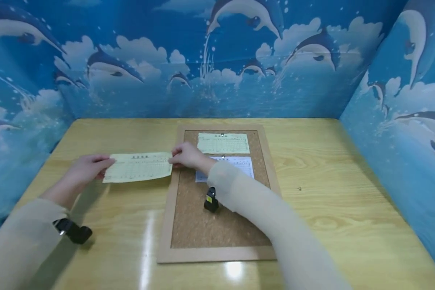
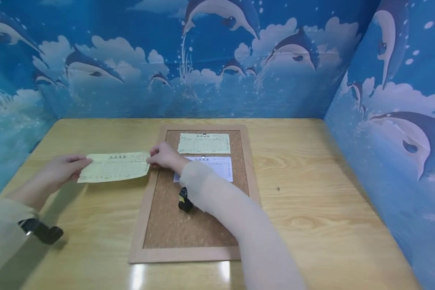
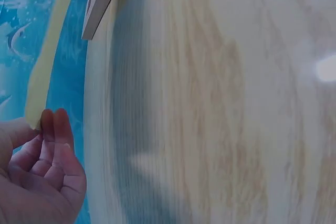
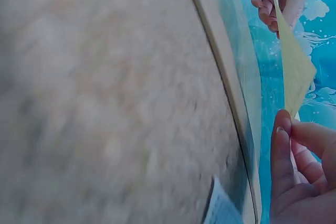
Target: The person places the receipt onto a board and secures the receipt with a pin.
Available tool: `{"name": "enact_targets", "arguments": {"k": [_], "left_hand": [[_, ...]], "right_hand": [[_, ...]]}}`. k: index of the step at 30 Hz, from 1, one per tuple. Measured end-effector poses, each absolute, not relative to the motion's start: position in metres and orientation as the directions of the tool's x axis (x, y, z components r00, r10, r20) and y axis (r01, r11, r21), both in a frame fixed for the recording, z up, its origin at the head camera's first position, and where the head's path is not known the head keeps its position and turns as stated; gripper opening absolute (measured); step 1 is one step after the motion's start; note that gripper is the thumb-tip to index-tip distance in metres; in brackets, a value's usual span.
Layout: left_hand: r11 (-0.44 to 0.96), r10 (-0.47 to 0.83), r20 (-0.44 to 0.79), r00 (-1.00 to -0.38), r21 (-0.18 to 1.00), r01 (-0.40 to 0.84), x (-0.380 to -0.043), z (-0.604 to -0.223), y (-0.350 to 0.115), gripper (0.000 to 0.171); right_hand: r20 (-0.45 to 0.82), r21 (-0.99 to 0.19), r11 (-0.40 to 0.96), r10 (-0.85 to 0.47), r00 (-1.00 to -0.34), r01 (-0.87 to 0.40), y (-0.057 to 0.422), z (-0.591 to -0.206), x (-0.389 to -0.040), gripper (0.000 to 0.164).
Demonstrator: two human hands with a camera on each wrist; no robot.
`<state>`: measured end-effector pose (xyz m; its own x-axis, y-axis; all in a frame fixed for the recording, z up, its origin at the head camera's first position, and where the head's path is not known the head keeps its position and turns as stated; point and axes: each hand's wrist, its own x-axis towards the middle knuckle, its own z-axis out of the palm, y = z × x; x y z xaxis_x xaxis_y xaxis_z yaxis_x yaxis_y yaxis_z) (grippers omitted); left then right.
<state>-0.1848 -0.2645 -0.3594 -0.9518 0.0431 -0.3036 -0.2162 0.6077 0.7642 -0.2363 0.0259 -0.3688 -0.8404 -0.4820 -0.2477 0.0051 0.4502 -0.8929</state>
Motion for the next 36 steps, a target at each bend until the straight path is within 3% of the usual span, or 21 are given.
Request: {"name": "enact_targets", "arguments": {"k": [4, 9, 18, 36], "left_hand": [[0.612, 0.07, -0.338, -0.938, 0.758, -0.228, -0.18, -0.36, -0.259, 0.05], [0.609, 0.092, -0.35, -0.932, 0.761, -0.225, -0.178, -0.361, -0.254, 0.055], [0.593, 0.134, -0.315, -0.94, 0.785, -0.179, -0.18, -0.359, -0.244, 0.054], [0.596, 0.228, -0.32, -0.919, 0.792, -0.128, -0.181, -0.353, -0.213, 0.046]], "right_hand": [[-0.267, -0.88, 0.475, -0.489, -0.831, 0.004, 0.036, -0.369, -0.234, 0.015], [-0.287, -0.872, 0.489, -0.472, -0.834, 0.023, 0.043, -0.373, -0.231, 0.016], [-0.303, -0.893, 0.442, -0.455, -0.837, 0.083, 0.057, -0.366, -0.224, 0.01], [-0.332, -0.887, 0.444, -0.426, -0.842, 0.125, 0.097, -0.359, -0.217, 0.013]]}}
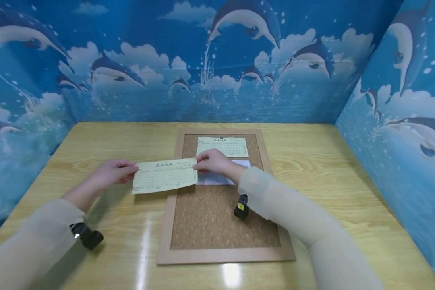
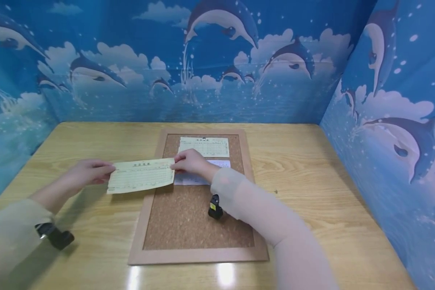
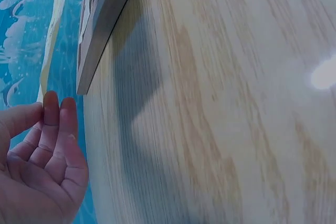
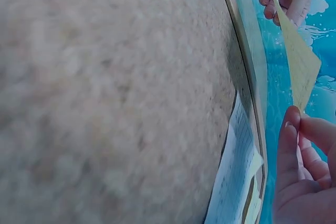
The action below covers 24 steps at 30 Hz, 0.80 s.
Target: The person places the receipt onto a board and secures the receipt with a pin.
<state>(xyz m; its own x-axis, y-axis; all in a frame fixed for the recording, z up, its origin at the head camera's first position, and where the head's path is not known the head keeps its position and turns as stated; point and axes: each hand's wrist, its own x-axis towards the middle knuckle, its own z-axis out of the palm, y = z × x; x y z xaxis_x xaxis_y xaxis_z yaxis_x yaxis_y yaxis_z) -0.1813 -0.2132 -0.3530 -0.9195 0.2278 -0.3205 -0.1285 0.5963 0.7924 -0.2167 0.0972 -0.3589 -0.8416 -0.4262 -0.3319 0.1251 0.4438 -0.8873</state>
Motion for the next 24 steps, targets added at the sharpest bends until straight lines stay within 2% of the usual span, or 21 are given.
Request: {"name": "enact_targets", "arguments": {"k": [12, 18, 24], "left_hand": [[0.603, 0.259, -0.351, -0.9, 0.786, -0.133, -0.184, -0.352, -0.192, 0.045], [0.622, 0.267, -0.354, -0.896, 0.774, -0.121, -0.186, -0.354, -0.184, 0.042], [0.626, 0.283, -0.358, -0.89, 0.772, -0.111, -0.185, -0.354, -0.175, 0.039]], "right_hand": [[-0.359, -0.855, 0.501, -0.385, -0.851, 0.134, 0.119, -0.366, -0.213, 0.02], [-0.354, -0.856, 0.5, -0.386, -0.852, 0.129, 0.128, -0.361, -0.207, 0.012], [-0.355, -0.85, 0.513, -0.396, -0.847, 0.116, 0.138, -0.36, -0.202, 0.015]]}}
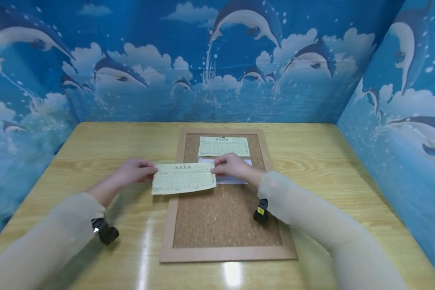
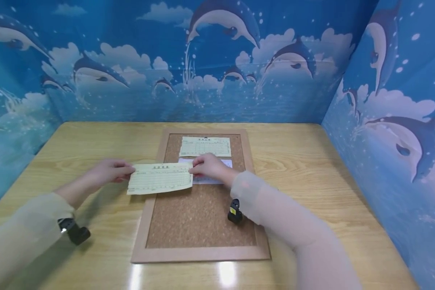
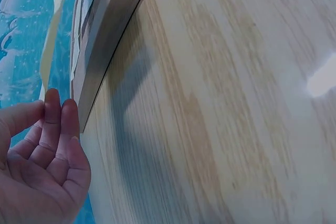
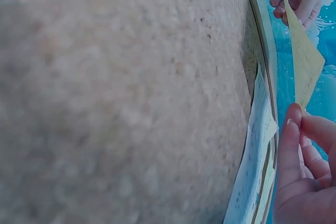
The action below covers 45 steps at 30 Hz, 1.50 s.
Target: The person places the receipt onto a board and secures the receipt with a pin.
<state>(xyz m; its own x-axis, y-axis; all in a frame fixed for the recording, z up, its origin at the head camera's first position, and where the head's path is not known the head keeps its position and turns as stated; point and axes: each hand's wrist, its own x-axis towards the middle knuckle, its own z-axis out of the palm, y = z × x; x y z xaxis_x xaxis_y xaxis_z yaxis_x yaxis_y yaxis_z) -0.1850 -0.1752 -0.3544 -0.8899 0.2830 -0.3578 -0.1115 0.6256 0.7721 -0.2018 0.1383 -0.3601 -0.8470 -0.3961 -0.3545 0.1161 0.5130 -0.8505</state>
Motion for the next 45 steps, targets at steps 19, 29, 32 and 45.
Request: {"name": "enact_targets", "arguments": {"k": [19, 29, 32, 45], "left_hand": [[0.632, 0.33, -0.35, -0.877, 0.772, -0.07, -0.186, -0.358, -0.147, 0.024], [0.649, 0.339, -0.36, -0.869, 0.758, -0.06, -0.189, -0.362, -0.134, 0.022], [0.66, 0.358, -0.353, -0.864, 0.751, -0.033, -0.19, -0.364, -0.13, 0.022], [0.635, 0.421, -0.311, -0.852, 0.772, 0.033, -0.184, -0.368, -0.112, 0.019]], "right_hand": [[-0.351, -0.862, 0.48, -0.333, -0.875, 0.164, 0.167, -0.369, -0.192, 0.013], [-0.332, -0.857, 0.494, -0.316, -0.889, 0.145, 0.181, -0.374, -0.192, 0.016], [-0.326, -0.87, 0.472, -0.327, -0.887, 0.145, 0.187, -0.373, -0.189, 0.019], [-0.341, -0.848, 0.505, -0.287, -0.895, 0.161, 0.2, -0.376, -0.178, 0.02]]}}
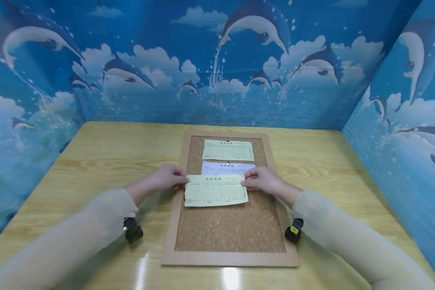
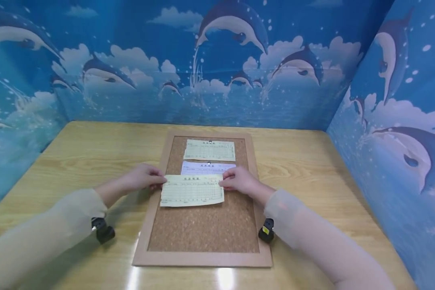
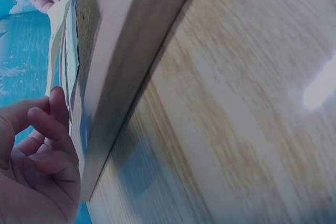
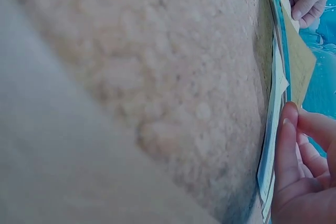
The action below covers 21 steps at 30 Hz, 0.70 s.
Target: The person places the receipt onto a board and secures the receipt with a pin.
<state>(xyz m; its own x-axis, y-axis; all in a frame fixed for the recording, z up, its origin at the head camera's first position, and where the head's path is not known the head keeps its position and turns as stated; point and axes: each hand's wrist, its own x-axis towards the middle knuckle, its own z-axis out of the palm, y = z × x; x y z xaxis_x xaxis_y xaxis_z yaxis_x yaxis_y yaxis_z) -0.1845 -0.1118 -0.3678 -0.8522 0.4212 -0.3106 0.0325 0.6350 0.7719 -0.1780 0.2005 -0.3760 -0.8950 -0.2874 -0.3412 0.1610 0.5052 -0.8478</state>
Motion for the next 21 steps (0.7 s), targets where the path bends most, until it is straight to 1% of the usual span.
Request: {"name": "enact_targets", "arguments": {"k": [5, 14, 21], "left_hand": [[0.643, 0.418, -0.314, -0.852, 0.765, 0.034, -0.185, -0.369, -0.107, 0.019], [0.65, 0.397, -0.349, -0.849, 0.76, -0.008, -0.18, -0.371, -0.092, 0.017], [0.659, 0.384, -0.355, -0.852, 0.752, -0.016, -0.18, -0.371, -0.089, 0.018]], "right_hand": [[-0.319, -0.844, 0.522, -0.302, -0.898, 0.124, 0.207, -0.377, -0.174, 0.016], [-0.332, -0.838, 0.525, -0.27, -0.904, 0.151, 0.218, -0.384, -0.165, 0.023], [-0.324, -0.835, 0.533, -0.275, -0.905, 0.137, 0.219, -0.384, -0.166, 0.021]]}}
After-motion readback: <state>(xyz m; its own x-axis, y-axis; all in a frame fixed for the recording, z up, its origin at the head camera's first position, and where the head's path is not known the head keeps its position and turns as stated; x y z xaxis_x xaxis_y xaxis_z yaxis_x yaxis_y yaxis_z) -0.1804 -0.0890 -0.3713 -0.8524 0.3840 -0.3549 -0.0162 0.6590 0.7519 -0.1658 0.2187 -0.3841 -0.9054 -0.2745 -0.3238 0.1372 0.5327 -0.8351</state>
